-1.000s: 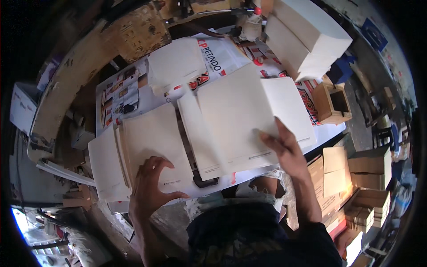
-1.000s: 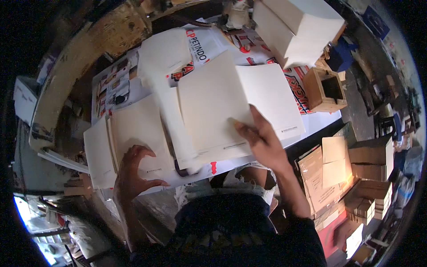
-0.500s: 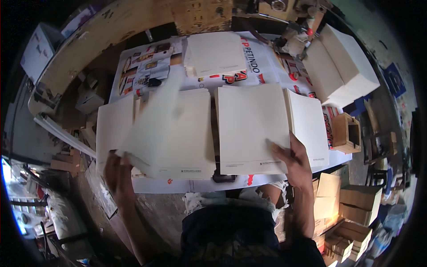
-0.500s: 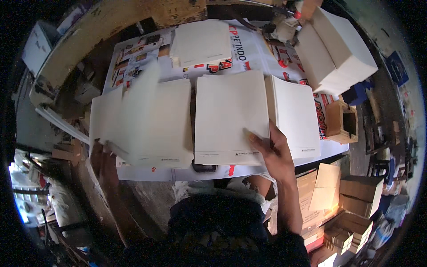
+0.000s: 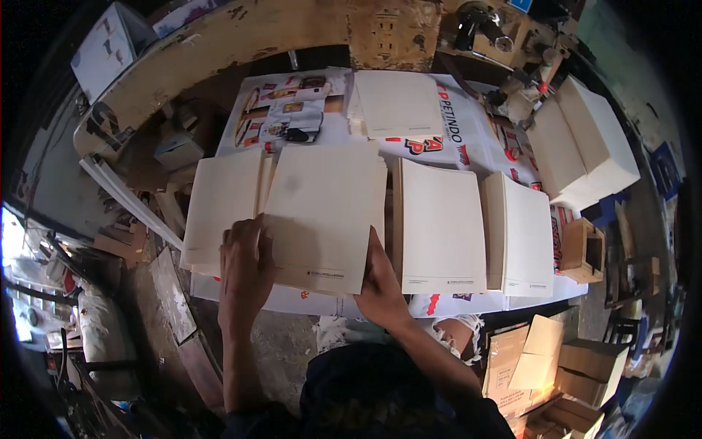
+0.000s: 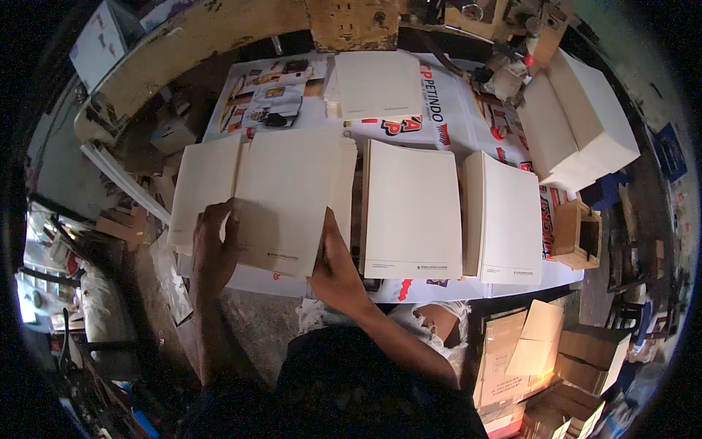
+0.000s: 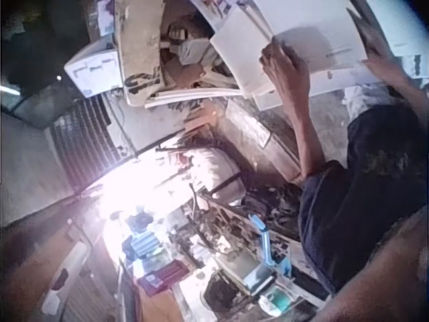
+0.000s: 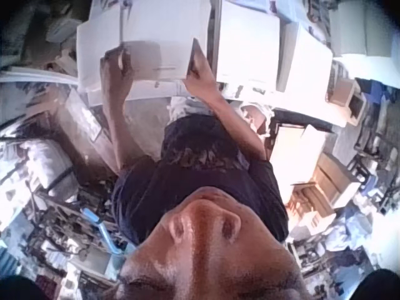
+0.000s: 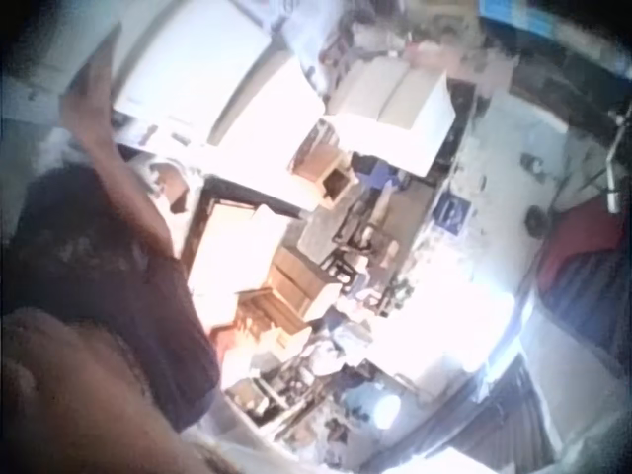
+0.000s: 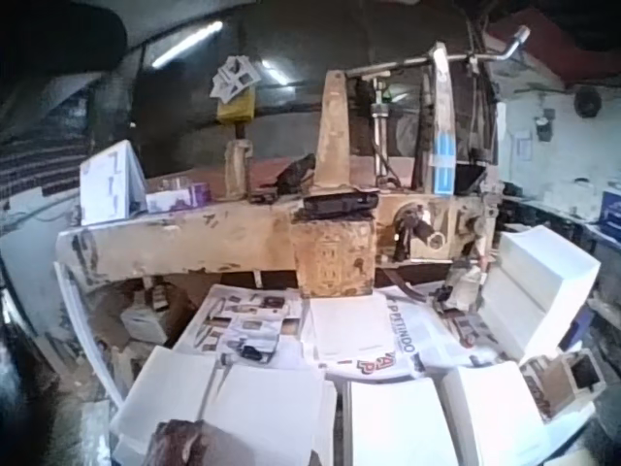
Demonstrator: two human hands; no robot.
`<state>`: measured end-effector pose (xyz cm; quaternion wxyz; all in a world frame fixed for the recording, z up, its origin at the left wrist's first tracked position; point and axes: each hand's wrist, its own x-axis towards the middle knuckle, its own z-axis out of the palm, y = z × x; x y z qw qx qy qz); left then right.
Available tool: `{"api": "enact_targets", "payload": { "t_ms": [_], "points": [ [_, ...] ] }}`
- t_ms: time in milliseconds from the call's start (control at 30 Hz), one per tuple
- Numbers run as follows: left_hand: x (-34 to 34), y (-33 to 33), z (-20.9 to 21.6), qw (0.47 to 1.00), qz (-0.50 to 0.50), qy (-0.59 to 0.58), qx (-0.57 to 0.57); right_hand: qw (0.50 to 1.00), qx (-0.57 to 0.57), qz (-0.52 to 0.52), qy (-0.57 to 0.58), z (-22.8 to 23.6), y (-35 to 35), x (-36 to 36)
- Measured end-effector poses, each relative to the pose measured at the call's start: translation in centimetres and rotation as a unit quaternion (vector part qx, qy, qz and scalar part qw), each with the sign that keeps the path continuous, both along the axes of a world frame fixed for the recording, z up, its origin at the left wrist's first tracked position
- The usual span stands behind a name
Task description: The person organizes and stacks paper folders by hand, picking up sheets from different piles on a table and folding or combining them.
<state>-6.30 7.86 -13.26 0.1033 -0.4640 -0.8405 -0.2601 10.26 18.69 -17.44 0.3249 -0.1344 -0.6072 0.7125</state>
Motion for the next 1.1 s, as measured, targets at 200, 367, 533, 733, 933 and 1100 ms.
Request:
{"api": "enact_targets", "payload": {
  "t_ms": [200, 367, 533, 733, 933, 1100],
  "points": [
    [-6.4, -3.1, 0.5, 0.965, 0.091, -0.213, 0.123, 0.992, -0.072, 0.073, -0.068, 2.1, -0.2, 0.4],
    [-19.5, -10.1, -10.3, 0.989, 0.124, 0.044, 0.072, 0.996, 0.024, 0.037, -0.073, 3.4, 1.9, 5.6],
    [-20.5, -11.1, -12.7, 0.950, 0.247, 0.173, -0.078, 0.965, 0.147, -0.174, -0.127, 4.9, 5.2, 13.6],
    [-10.1, -0.5, -3.4, 0.966, 0.121, 0.204, 0.105, 0.723, 0.294, -0.528, -0.334, 1.9, 11.7, 24.5],
    [10.1, 11.6, -0.4, 0.939, -0.307, -0.104, 0.116, 0.688, 0.274, -0.518, -0.429, -1.7, 12.4, 28.7],
    [17.5, 14.2, -0.9, 0.903, -0.412, -0.092, -0.080, 0.630, 0.367, -0.535, -0.427, -2.5, 12.1, 27.6]
  ]
}}
